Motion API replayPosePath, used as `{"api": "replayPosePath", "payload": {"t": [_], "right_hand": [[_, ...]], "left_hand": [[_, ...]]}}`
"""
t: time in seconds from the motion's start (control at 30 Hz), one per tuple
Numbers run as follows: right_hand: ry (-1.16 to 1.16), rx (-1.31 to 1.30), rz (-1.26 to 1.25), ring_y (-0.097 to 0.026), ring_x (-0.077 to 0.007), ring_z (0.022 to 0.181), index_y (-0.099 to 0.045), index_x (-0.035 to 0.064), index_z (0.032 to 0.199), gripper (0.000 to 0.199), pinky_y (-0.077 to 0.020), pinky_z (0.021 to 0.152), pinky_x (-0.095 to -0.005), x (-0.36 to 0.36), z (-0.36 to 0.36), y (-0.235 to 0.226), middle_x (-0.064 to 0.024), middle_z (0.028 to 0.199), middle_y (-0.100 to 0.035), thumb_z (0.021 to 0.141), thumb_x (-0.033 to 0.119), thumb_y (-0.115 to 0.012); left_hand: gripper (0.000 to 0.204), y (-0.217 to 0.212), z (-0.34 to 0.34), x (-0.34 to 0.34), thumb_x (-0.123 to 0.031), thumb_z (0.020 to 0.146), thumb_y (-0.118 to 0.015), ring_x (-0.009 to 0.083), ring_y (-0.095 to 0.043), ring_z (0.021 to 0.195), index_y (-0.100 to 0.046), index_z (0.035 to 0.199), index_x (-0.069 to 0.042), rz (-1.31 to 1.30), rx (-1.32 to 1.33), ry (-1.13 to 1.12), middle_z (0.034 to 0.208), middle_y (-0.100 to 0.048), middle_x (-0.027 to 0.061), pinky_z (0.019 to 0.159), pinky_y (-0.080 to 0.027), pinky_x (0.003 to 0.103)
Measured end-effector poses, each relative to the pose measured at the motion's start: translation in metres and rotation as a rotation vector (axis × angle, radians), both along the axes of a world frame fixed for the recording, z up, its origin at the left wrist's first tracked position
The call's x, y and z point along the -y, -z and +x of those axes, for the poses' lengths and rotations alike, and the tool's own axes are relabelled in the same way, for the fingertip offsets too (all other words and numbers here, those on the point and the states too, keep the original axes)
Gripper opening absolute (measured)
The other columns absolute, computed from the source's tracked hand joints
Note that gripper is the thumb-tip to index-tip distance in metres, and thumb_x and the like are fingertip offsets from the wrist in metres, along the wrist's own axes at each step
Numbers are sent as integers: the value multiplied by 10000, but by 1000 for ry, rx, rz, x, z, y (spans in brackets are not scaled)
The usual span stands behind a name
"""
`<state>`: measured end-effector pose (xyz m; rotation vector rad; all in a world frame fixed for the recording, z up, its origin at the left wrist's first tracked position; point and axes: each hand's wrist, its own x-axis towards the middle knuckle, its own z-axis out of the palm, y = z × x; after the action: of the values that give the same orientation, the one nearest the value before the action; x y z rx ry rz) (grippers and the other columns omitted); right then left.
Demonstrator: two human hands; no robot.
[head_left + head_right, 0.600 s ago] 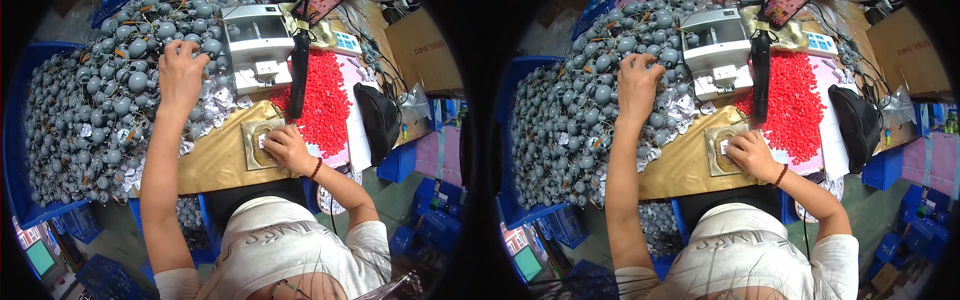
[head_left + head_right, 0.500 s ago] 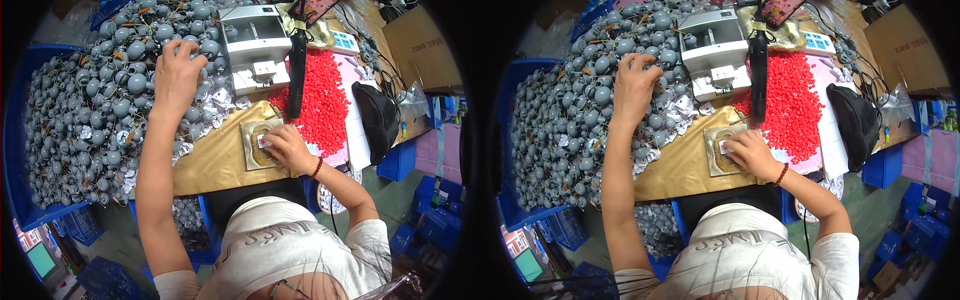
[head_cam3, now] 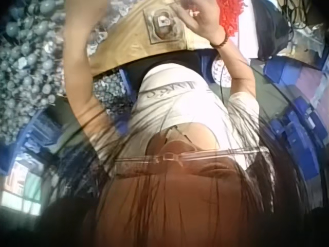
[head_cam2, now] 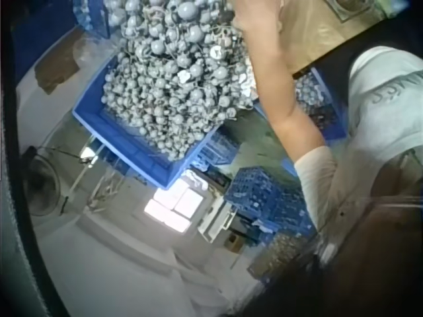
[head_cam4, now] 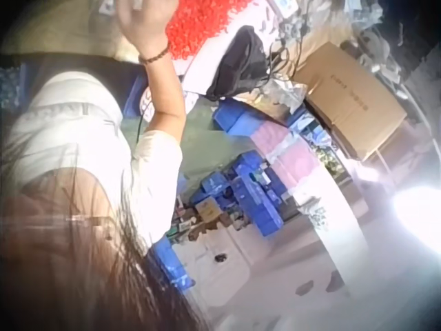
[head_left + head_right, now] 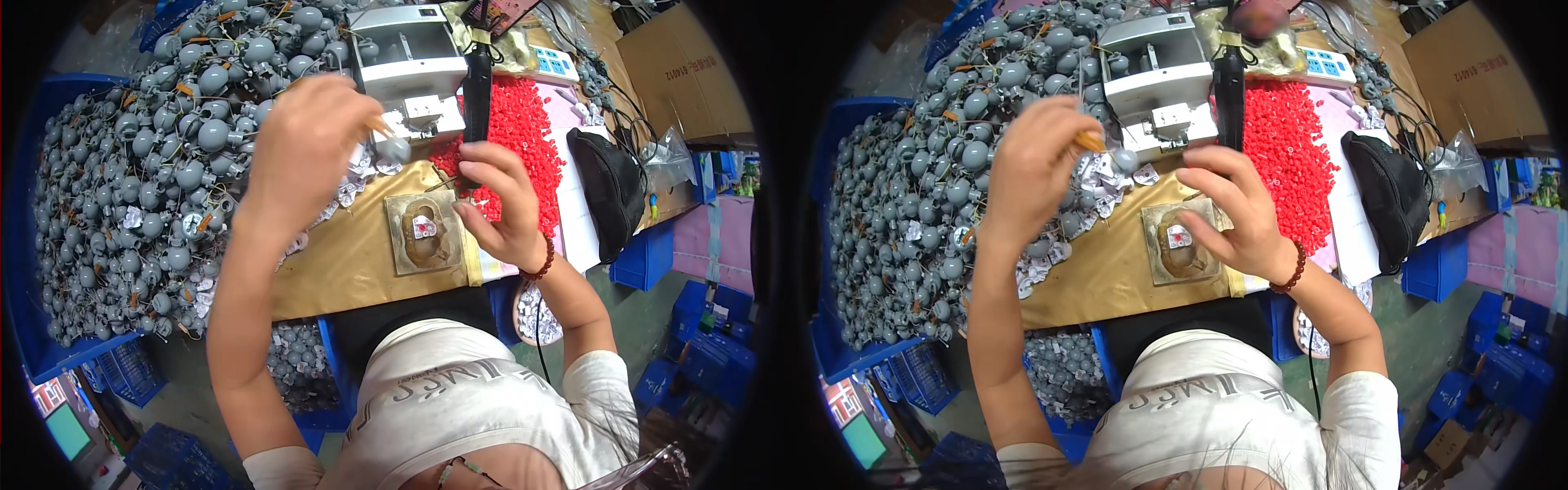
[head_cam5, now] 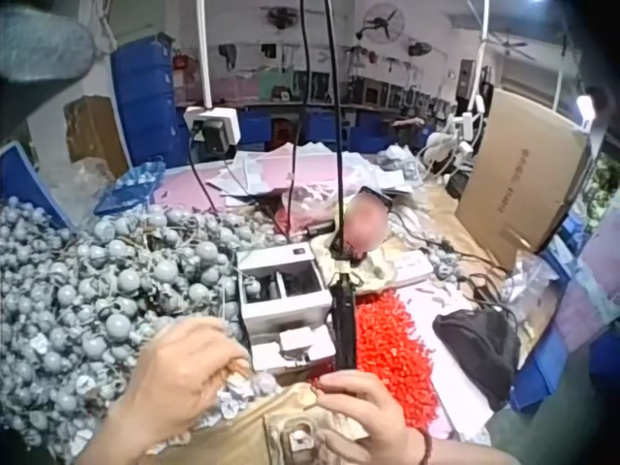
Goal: Assembling small gray spherical toy components using an electric screwdriver.
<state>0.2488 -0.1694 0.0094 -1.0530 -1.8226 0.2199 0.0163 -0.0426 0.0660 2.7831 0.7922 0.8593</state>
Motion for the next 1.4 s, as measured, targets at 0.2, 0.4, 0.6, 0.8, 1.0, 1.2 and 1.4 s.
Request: {"api": "replayPosePath", "payload": {"t": [0.2, 0.4, 0.6, 0.8, 1.0, 1.2, 1.4], "right_hand": [[-228, -259, -366, -650, -167, 922, -632, 2, 1182, 316, -536, 732, -307, -4, -19, -14, -112, 1053, -641, 883, -27, -730], [-277, -177, -664, -670, -203, 836, -682, 2, 1083, 179, -533, 666, -318, 21, -2, 33, -92, 972, -657, 905, -9, -698], [-148, 384, -411, -647, -278, 848, -706, 72, 1042, 277, -557, 716, -394, 43, -7, 89, -88, 946, -633, 765, 84, -698], [-135, 601, -281, -599, -238, 841, -670, 53, 1056, 297, -538, 680, -349, 36, -11, 94, -65, 897, -565, 783, 168, -651], [-137, 752, -340, -589, -237, 867, -664, 47, 1103, 342, -531, 708, -366, 40, -16, 84, -77, 951, -565, 787, 177, -651], [-88, 788, -427, -616, -288, 941, -643, 98, 1322, 532, -549, 781, -377, 52, -2, 78, -117, 1114, -581, 791, 118, -665], [-75, 143, -881, -662, -208, 958, -665, 51, 1211, 407, -556, 813, -331, 45, 37, 78, -97, 1123, -609, 829, -90, -682]], "left_hand": [[162, 12, 13, 66, -52, 886, -683, 261, -660, 873, -681, 1047, -29, -428, -14, 8, 853, -653, 102, 765, -517, 364], [169, 88, -5, 106, -98, 972, -656, 70, -612, 861, -653, 1116, -11, -1634, 294, -2, 898, -601, 33, 726, -499, 244], [307, 135, -4, 163, -80, 817, -781, 371, -615, 962, -636, 1079, -12, -933, 219, -151, 1069, -607, 155, 854, -506, 424], [323, 151, 6, 173, -86, 797, -793, 347, -602, 996, -645, 1074, -12, -726, 158, -116, 1064, -600, 142, 857, -505, 434], [324, 156, 5, 171, -121, 811, -776, 327, -588, 994, -643, 1093, -33, -703, 118, -102, 1082, -586, 131, 843, -503, 427], [553, 156, 15, 168, -108, 796, -740, 336, -515, 1212, -601, 1330, -91, -424, -105, -252, 1326, -546, 142, 1006, -411, 500], [648, 174, 28, 174, -137, 780, -735, 331, -489, 1316, -576, 1408, -96, -310, -225, -247, 1417, -528, 190, 1045, -394, 513]]}}
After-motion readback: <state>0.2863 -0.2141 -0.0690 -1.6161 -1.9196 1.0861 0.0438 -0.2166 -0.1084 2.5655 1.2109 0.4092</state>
